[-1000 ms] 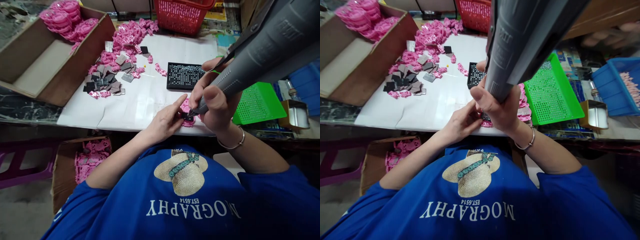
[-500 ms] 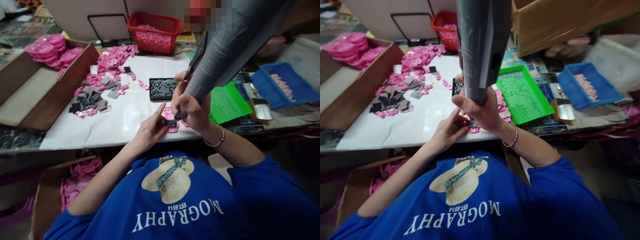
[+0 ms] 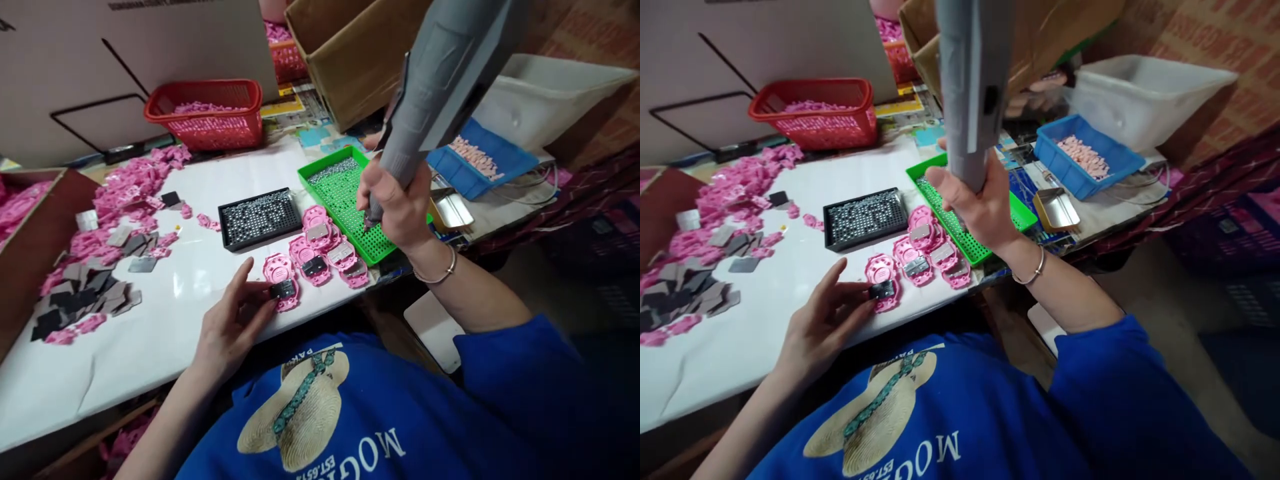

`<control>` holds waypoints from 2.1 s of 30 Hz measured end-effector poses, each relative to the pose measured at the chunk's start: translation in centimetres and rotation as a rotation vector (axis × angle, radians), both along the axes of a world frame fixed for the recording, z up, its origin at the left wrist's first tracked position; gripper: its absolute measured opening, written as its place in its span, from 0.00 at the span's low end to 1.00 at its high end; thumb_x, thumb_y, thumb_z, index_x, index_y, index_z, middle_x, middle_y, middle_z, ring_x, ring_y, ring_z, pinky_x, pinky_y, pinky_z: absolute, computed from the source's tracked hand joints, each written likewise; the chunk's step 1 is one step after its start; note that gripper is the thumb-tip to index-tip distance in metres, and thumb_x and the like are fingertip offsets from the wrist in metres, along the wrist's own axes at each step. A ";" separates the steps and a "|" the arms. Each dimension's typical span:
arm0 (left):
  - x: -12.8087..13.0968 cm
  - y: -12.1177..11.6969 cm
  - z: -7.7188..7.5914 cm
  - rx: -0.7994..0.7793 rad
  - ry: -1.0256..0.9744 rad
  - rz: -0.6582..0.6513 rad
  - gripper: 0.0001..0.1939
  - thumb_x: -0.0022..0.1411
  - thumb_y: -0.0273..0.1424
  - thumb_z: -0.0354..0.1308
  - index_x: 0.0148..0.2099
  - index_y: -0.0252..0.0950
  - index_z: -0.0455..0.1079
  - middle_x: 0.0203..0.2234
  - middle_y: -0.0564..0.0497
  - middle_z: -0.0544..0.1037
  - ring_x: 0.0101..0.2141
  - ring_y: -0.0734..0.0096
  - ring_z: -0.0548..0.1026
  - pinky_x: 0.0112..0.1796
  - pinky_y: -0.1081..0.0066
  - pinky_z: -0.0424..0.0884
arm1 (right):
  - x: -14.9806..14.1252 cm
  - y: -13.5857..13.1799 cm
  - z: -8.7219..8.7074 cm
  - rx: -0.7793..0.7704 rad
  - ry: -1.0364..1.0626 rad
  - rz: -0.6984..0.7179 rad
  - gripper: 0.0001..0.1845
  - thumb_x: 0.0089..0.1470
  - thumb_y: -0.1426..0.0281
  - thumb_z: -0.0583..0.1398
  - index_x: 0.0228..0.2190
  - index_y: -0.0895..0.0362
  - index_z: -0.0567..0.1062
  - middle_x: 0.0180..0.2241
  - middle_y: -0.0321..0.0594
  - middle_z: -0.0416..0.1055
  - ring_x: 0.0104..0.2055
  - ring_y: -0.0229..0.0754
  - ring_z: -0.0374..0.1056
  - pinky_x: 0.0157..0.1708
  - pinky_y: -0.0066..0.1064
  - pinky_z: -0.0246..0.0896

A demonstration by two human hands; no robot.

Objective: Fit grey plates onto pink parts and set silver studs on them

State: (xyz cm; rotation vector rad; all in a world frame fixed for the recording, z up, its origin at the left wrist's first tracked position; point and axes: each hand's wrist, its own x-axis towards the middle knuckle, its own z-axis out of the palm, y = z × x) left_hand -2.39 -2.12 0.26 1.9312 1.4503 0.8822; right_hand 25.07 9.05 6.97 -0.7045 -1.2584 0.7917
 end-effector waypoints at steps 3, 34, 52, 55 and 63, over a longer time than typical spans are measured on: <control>0.0 -0.1 0.1 -0.046 0.012 0.033 0.37 0.64 0.38 0.60 0.70 0.48 0.49 0.43 0.50 0.78 0.40 0.67 0.79 0.45 0.62 0.78 | 0.1 -0.1 -0.5 -0.001 -0.007 0.017 0.23 0.45 0.52 0.68 0.39 0.49 0.70 0.20 0.26 0.63 0.17 0.35 0.61 0.19 0.33 0.61; 0.6 0.2 0.2 0.030 -0.069 -0.051 0.37 0.65 0.31 0.58 0.71 0.45 0.47 0.41 0.50 0.78 0.36 0.74 0.77 0.40 0.72 0.75 | -0.9 0.5 0.7 0.169 0.031 0.054 0.15 0.49 0.60 0.68 0.39 0.49 0.76 0.19 0.28 0.64 0.15 0.34 0.58 0.13 0.30 0.50; 1.2 0.5 -1.1 0.111 -0.237 -0.108 0.42 0.63 0.24 0.56 0.73 0.40 0.40 0.39 0.49 0.77 0.30 0.76 0.72 0.37 0.73 0.71 | -13.0 -3.6 1.0 0.107 0.184 0.255 0.19 0.46 0.50 0.67 0.36 0.49 0.77 0.18 0.31 0.56 0.14 0.32 0.50 0.12 0.29 0.48; 1.2 0.4 -1.0 0.121 -0.245 -0.120 0.42 0.62 0.23 0.55 0.73 0.39 0.40 0.38 0.49 0.76 0.31 0.75 0.72 0.38 0.72 0.72 | -13.4 -4.0 1.5 0.011 0.157 0.200 0.21 0.50 0.45 0.63 0.36 0.48 0.78 0.21 0.32 0.56 0.16 0.31 0.52 0.14 0.27 0.52; 1.3 0.3 -0.5 0.144 -0.244 -0.113 0.42 0.63 0.23 0.54 0.73 0.37 0.37 0.38 0.48 0.76 0.32 0.72 0.73 0.37 0.71 0.72 | -12.7 -2.7 3.5 -0.014 0.139 0.311 0.21 0.44 0.41 0.63 0.26 0.44 0.81 0.18 0.30 0.55 0.15 0.28 0.52 0.14 0.25 0.50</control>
